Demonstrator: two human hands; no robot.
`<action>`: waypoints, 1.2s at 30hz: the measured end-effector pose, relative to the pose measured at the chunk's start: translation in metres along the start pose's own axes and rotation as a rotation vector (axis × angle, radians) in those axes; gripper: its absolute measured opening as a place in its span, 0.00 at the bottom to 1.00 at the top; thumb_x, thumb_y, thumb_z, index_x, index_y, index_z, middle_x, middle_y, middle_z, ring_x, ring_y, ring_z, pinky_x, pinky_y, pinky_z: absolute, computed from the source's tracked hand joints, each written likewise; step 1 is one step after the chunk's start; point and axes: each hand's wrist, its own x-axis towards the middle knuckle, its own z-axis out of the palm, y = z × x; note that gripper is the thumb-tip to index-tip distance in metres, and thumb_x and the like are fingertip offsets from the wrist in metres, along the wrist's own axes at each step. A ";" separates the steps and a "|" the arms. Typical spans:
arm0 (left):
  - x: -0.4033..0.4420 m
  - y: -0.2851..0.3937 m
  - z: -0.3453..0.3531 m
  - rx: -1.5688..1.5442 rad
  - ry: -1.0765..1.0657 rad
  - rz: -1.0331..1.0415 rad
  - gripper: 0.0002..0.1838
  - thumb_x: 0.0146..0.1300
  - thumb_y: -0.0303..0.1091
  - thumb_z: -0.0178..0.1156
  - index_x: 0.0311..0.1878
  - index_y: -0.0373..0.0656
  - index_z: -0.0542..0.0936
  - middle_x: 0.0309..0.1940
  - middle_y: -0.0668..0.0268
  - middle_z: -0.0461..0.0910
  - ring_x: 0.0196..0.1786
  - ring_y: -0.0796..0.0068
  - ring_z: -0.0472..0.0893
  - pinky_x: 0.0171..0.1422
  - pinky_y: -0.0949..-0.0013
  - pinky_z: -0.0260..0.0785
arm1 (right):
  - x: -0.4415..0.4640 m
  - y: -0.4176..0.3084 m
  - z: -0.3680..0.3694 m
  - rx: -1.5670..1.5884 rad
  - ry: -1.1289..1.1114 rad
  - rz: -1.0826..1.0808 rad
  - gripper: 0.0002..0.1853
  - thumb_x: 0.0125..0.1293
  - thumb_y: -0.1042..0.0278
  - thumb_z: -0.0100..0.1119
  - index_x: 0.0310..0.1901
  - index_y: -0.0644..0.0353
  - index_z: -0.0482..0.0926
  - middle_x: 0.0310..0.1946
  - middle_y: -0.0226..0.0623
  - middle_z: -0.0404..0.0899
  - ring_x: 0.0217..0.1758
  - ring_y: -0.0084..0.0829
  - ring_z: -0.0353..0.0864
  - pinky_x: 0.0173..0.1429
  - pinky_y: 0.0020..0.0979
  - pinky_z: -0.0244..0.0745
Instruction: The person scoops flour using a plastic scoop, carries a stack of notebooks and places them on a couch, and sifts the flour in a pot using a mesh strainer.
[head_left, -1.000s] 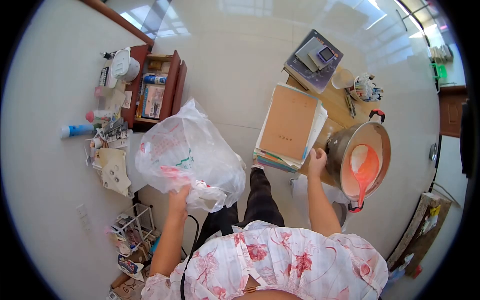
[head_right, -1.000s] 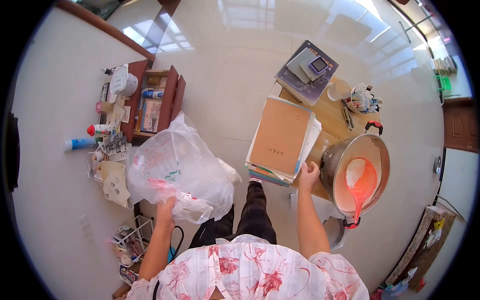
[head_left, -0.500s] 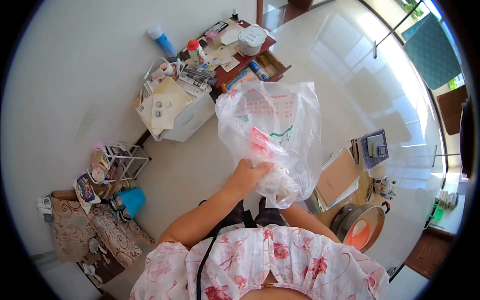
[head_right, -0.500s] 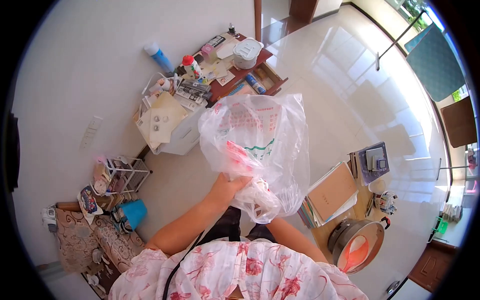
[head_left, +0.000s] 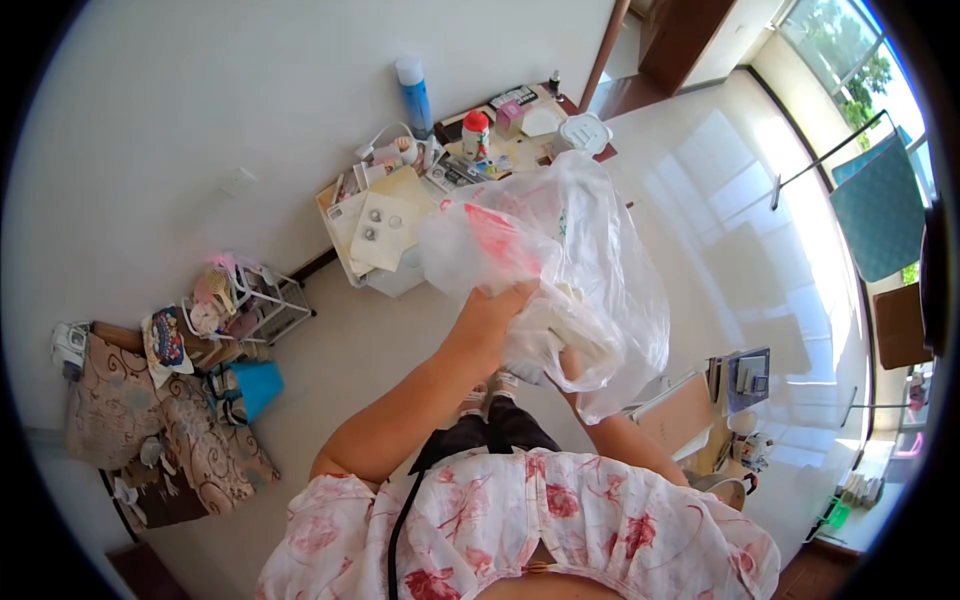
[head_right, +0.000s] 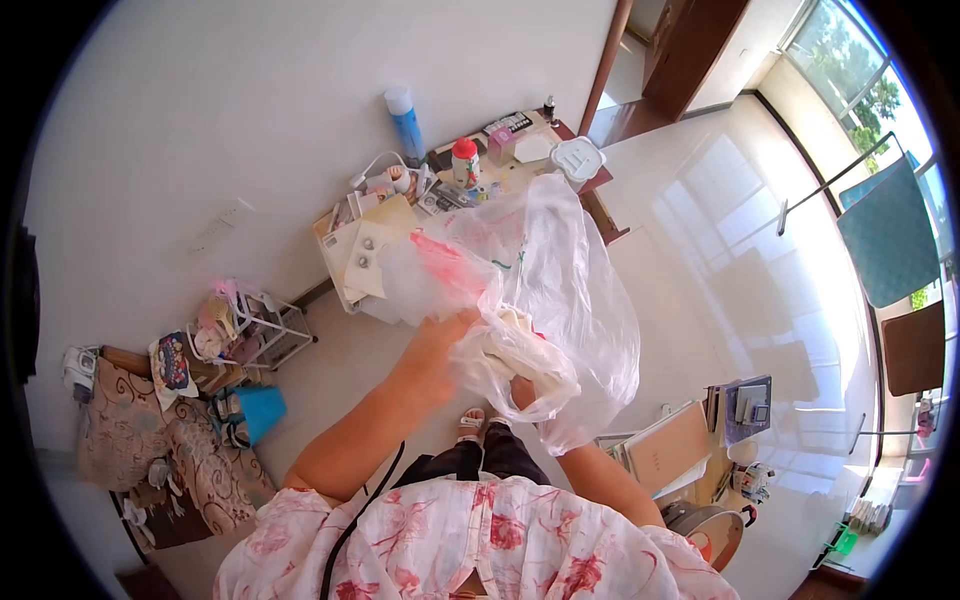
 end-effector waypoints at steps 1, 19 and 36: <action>-0.003 0.011 0.000 -0.023 0.044 0.028 0.20 0.58 0.36 0.59 0.49 0.35 0.68 0.47 0.58 0.72 0.47 0.66 0.77 0.44 0.63 0.74 | 0.012 -0.008 0.003 0.020 -0.033 -0.033 0.22 0.55 0.66 0.59 0.53 0.58 0.72 0.53 0.43 0.72 0.59 0.39 0.67 0.64 0.37 0.57; 0.057 0.215 -0.114 -0.098 -0.110 0.590 0.14 0.58 0.34 0.57 0.45 0.36 0.76 0.41 0.62 0.77 0.44 0.69 0.77 0.47 0.67 0.71 | 0.304 -0.079 0.164 -0.372 -0.127 -0.611 0.18 0.52 0.67 0.61 0.46 0.57 0.75 0.41 0.41 0.76 0.44 0.40 0.75 0.46 0.37 0.70; 0.257 0.250 -0.310 -0.161 0.185 0.297 0.22 0.56 0.40 0.59 0.52 0.40 0.71 0.47 0.63 0.74 0.48 0.69 0.75 0.48 0.66 0.70 | 0.402 -0.018 0.232 -0.626 -0.222 -0.372 0.25 0.52 0.66 0.62 0.54 0.57 0.71 0.47 0.40 0.74 0.48 0.41 0.74 0.54 0.38 0.68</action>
